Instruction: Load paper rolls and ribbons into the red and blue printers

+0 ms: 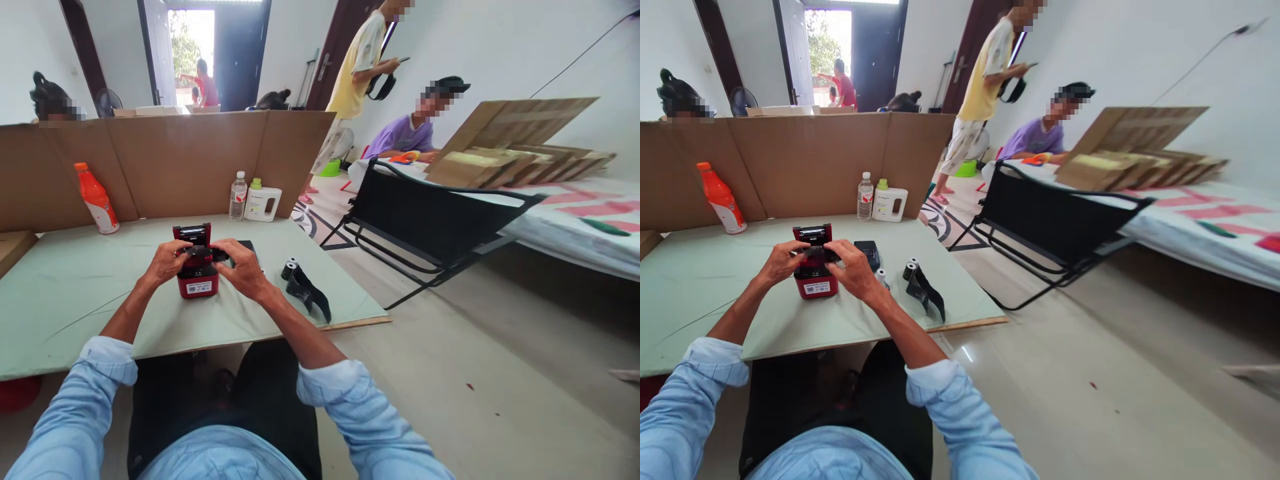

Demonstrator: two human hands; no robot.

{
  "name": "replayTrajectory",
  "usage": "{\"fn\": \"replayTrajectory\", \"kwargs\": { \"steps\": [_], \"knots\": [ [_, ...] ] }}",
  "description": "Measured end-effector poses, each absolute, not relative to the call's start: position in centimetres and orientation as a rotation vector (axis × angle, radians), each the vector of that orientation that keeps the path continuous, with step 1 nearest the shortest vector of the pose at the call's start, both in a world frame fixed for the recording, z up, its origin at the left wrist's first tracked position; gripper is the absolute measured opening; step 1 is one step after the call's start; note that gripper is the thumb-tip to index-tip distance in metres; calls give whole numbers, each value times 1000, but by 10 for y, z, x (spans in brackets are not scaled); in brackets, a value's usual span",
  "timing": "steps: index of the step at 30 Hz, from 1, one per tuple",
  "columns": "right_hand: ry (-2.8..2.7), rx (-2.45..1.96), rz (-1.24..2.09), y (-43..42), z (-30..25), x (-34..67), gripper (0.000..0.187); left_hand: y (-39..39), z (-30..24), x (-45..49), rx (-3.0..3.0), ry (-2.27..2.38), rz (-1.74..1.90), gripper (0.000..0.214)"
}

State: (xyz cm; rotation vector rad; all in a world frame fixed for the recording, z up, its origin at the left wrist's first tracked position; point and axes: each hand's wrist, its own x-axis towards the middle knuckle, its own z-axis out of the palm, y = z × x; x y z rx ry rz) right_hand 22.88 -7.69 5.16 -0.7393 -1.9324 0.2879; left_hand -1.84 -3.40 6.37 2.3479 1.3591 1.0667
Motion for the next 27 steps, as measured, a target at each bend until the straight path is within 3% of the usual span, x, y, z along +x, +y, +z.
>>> {"fn": "replayTrajectory", "kwargs": {
  "steps": [4, 10, 27],
  "knots": [
    [-2033, -783, 141, -58, 47, 225, 52, -28, 54, -17, 2331, 1427, 945, 34],
    [-2064, -872, 76, -45, 38, 223, 22, -23, 50, -16, 2326, 1429, 797, 35],
    [-2224, -1041, 79, -47, 47, 203, 21, -9, 77, -9, 2369, 1489, 307, 32]
  ]
}}
